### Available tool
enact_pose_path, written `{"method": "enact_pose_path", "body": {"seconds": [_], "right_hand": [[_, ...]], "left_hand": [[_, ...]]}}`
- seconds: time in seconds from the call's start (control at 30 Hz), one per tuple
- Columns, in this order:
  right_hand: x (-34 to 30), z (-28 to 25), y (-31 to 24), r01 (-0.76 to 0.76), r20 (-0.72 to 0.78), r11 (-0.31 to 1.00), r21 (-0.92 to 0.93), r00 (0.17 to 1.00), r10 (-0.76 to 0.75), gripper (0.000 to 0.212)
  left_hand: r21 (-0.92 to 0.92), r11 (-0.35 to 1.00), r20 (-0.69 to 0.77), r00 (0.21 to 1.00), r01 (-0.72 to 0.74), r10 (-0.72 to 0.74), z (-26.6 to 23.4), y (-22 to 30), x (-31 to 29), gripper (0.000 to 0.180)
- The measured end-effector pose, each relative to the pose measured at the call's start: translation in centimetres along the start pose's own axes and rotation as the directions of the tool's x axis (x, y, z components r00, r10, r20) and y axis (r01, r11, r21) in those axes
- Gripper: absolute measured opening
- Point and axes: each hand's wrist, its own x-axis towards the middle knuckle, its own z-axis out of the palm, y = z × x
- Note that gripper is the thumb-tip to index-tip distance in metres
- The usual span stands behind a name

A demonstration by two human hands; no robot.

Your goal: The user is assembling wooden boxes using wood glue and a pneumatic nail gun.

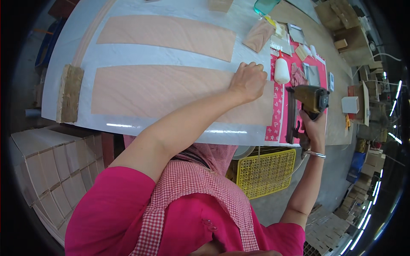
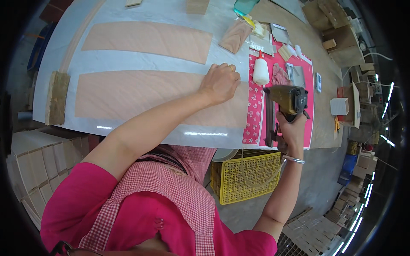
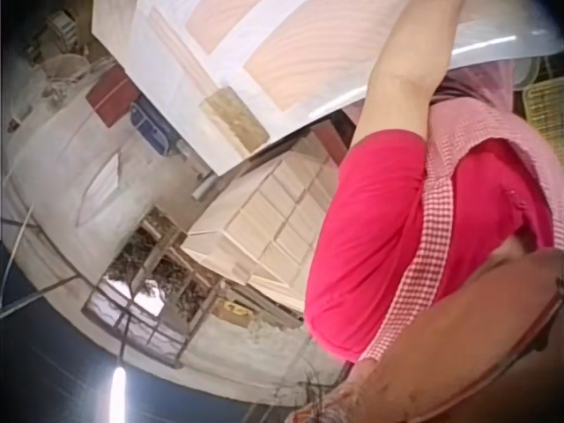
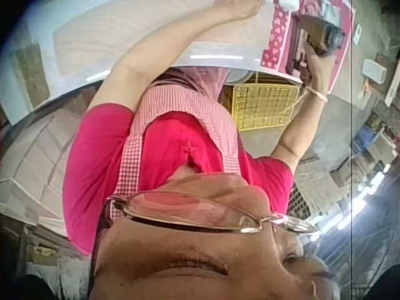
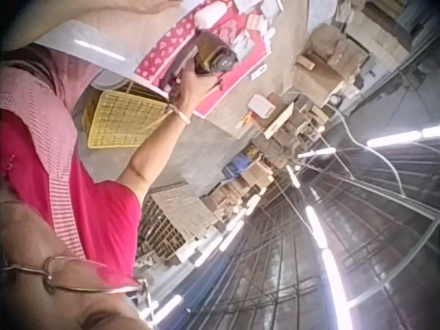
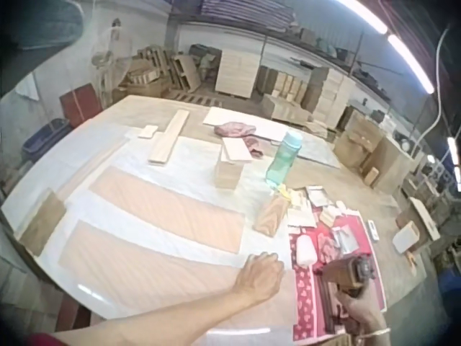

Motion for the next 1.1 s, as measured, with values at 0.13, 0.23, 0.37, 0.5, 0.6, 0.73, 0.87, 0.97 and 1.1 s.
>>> {"method": "enact_pose_path", "body": {"seconds": [0.13, 0.23, 0.37, 0.5, 0.6, 0.73, 0.87, 0.97, 1.1], "right_hand": [[-1.1, 0.6, -5.8, 0.188, 0.045, 0.978, -0.089, 0.982, -0.185, 0.022], [-0.8, 1.6, -6.6, 0.168, 0.041, 0.984, -0.051, 0.985, -0.166, 0.024], [-0.5, 1.6, -7.3, 0.095, 0.081, 0.994, -0.058, 0.993, -0.090, 0.025], [-0.4, 1.8, -7.5, 0.086, 0.098, 0.994, -0.062, 0.992, -0.079, 0.024], [-0.3, 1.7, -7.9, 0.094, 0.109, 0.993, -0.065, 0.990, -0.086, 0.024], [0.0, 1.5, -8.0, 0.106, 0.139, 0.990, -0.090, 0.986, -0.093, 0.025], [0.7, 1.2, -7.9, 0.152, 0.167, 0.981, -0.117, 0.977, -0.131, 0.025], [1.2, 1.0, -7.9, 0.158, 0.189, 0.976, -0.152, 0.974, -0.128, 0.024], [1.3, 1.2, -7.6, 0.289, 0.179, 0.952, -0.098, 0.946, -0.269, 0.024]], "left_hand": [[0.009, 1.000, -0.010, 1.000, -0.007, 0.007, 0.2, 0.1, 0.0, 0.015], [-0.002, 1.000, -0.017, 1.000, -0.001, 0.001, 0.3, 0.3, 0.1, 0.015], [-0.011, 1.000, 0.009, 1.000, -0.003, 0.003, 0.2, 0.4, 0.1, 0.014], [-0.006, 1.000, 0.000, 1.000, -0.004, 0.004, 0.3, 0.3, 0.1, 0.013], [0.002, 1.000, -0.012, 1.000, -0.014, 0.014, 0.3, 0.2, 0.1, 0.014], [-0.002, 1.000, -0.009, 1.000, -0.013, 0.013, 0.4, 0.2, 0.1, 0.014], [-0.002, 1.000, 0.002, 1.000, -0.017, 0.017, 0.4, 0.2, 0.1, 0.014], [-0.006, 1.000, -0.008, 1.000, -0.013, 0.013, 0.4, 0.1, 0.1, 0.015], [-0.008, 1.000, 0.034, 0.999, -0.006, 0.007, 0.4, 0.3, 0.1, 0.014]]}}
